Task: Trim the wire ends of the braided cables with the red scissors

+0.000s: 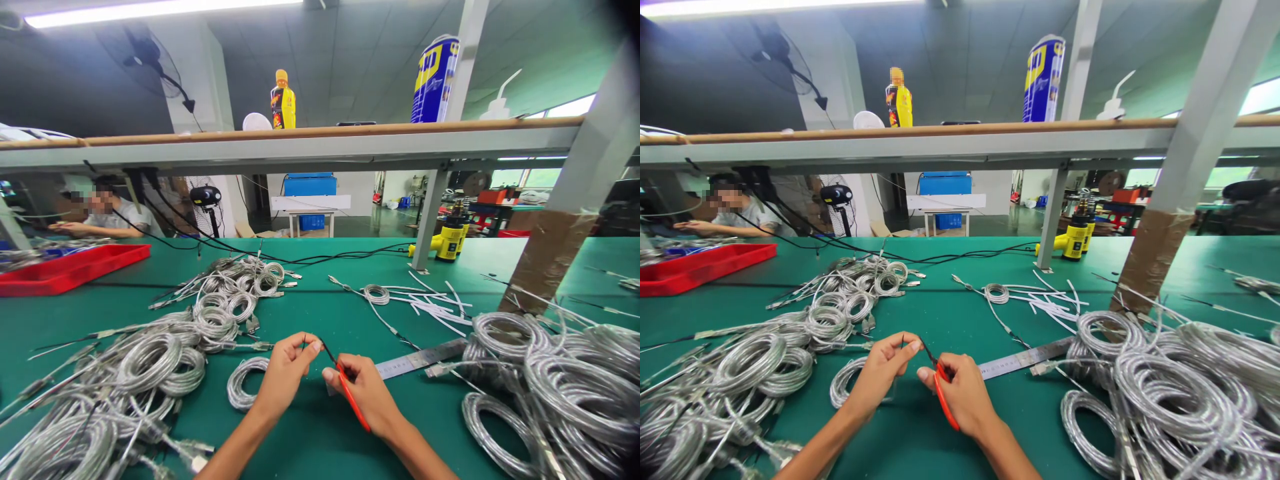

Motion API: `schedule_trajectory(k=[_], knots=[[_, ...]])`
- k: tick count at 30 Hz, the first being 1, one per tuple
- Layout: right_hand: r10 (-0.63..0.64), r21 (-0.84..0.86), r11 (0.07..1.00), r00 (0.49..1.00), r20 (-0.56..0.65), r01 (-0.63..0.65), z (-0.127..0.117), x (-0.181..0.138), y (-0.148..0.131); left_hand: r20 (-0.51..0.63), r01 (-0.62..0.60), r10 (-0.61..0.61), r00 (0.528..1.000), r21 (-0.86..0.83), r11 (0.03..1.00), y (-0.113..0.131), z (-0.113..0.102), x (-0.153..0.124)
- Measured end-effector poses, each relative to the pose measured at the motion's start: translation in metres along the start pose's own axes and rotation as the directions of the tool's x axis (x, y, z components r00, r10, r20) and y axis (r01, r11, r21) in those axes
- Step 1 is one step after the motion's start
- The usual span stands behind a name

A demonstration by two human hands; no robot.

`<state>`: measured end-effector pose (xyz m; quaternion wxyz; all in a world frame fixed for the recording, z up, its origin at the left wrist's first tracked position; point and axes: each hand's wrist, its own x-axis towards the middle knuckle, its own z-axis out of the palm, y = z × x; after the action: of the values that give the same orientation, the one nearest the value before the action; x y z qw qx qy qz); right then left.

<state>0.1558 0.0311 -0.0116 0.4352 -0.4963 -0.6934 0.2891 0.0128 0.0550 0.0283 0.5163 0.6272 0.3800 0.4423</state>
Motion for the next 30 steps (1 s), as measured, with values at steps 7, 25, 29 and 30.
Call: schedule_trajectory(k=[7,25,29,30], knots=[[0.022,0.081,0.996,1.000,0.019,-0.023,0.003,0.000,-0.001,-0.007,0.018,-0.018,1.000,-0.014,1.000,0.002,0.000,0.000],[0.025,-0.277,0.960,0.997,-0.074,-0.045,-0.003,0.002,0.001,0.009,-0.009,0.009,1.000,-0.019,1.000,-0.001,0.000,0.001],[-0.027,-0.407,0.913,0.994,-0.103,-0.018,-0.012,0.002,-0.002,0.011,-0.004,0.004,1.000,-0.022,1.000,-0.001,-0.001,0.002],[-0.037,-0.417,0.909,0.992,-0.118,-0.016,-0.014,0.002,-0.002,0.012,-0.003,0.003,1.000,-0.021,1.000,-0.001,-0.001,0.002]])
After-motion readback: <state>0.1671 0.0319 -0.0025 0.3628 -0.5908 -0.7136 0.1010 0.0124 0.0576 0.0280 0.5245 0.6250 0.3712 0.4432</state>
